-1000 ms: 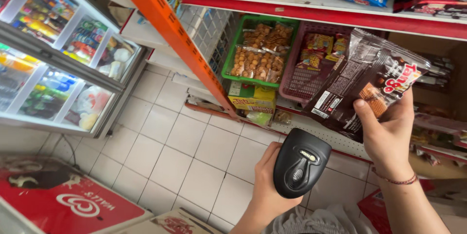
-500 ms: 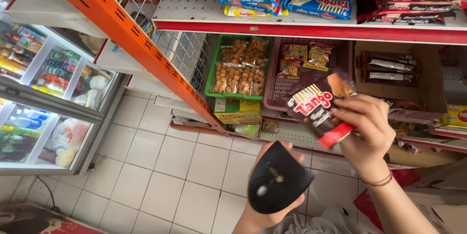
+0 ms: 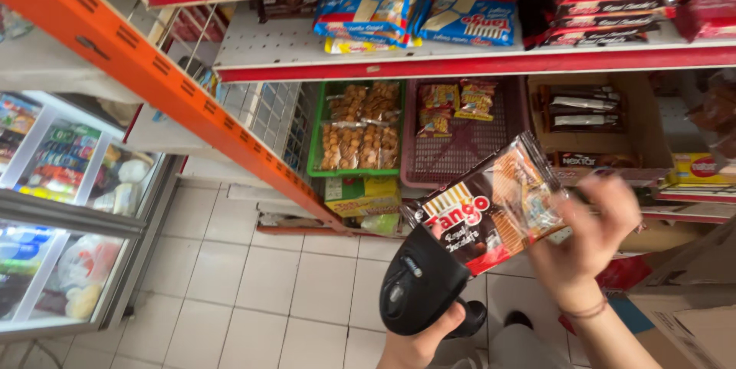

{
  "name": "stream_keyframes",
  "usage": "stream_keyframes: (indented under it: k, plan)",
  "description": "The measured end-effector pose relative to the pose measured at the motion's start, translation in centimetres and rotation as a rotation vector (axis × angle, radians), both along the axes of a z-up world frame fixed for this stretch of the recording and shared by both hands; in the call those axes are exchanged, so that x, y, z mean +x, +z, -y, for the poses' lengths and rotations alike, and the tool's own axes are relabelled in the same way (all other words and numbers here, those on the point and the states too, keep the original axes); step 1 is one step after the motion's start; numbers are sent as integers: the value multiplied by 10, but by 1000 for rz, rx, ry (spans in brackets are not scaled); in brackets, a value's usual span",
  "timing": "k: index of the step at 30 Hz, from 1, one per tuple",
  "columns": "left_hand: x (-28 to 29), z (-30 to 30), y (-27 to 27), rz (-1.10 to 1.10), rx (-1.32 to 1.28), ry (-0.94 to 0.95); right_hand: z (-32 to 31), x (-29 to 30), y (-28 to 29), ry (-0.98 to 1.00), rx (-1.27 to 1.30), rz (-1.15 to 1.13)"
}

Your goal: The person repeatedly picks snack packages from a cardboard box, scans each with a handheld barcode scanner, and places them onto a store shelf. The person handles multiple snack items one at a time and arranges them in rows on the shelf.

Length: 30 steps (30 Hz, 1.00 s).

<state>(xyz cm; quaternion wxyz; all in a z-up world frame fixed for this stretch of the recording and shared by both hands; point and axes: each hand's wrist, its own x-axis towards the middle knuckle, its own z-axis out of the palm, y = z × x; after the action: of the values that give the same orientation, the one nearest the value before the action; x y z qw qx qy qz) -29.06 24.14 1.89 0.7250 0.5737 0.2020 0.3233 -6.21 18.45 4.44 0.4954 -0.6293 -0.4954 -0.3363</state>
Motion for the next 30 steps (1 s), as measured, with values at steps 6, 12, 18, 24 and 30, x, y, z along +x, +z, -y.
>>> stream_keyframes:
  k: [6, 12, 18, 24, 30]
  plan:
    - [14, -9, -35, -42, -53, -72, 31, 33, -21, 805, 93, -1537]
    - [51, -18, -12, 35, -49, -74, 35, 48, -42, 614, 73, -1470]
    - [114, -34, 26, 43, -30, -62, 14, 75, -18, 537, 257, -1314]
    - [168, -64, 54, 5, 20, -112, -6, 121, 15, 423, 280, -1206]
    - [214, -93, 67, 31, 76, -109, -20, 166, 36, 311, 74, -969]
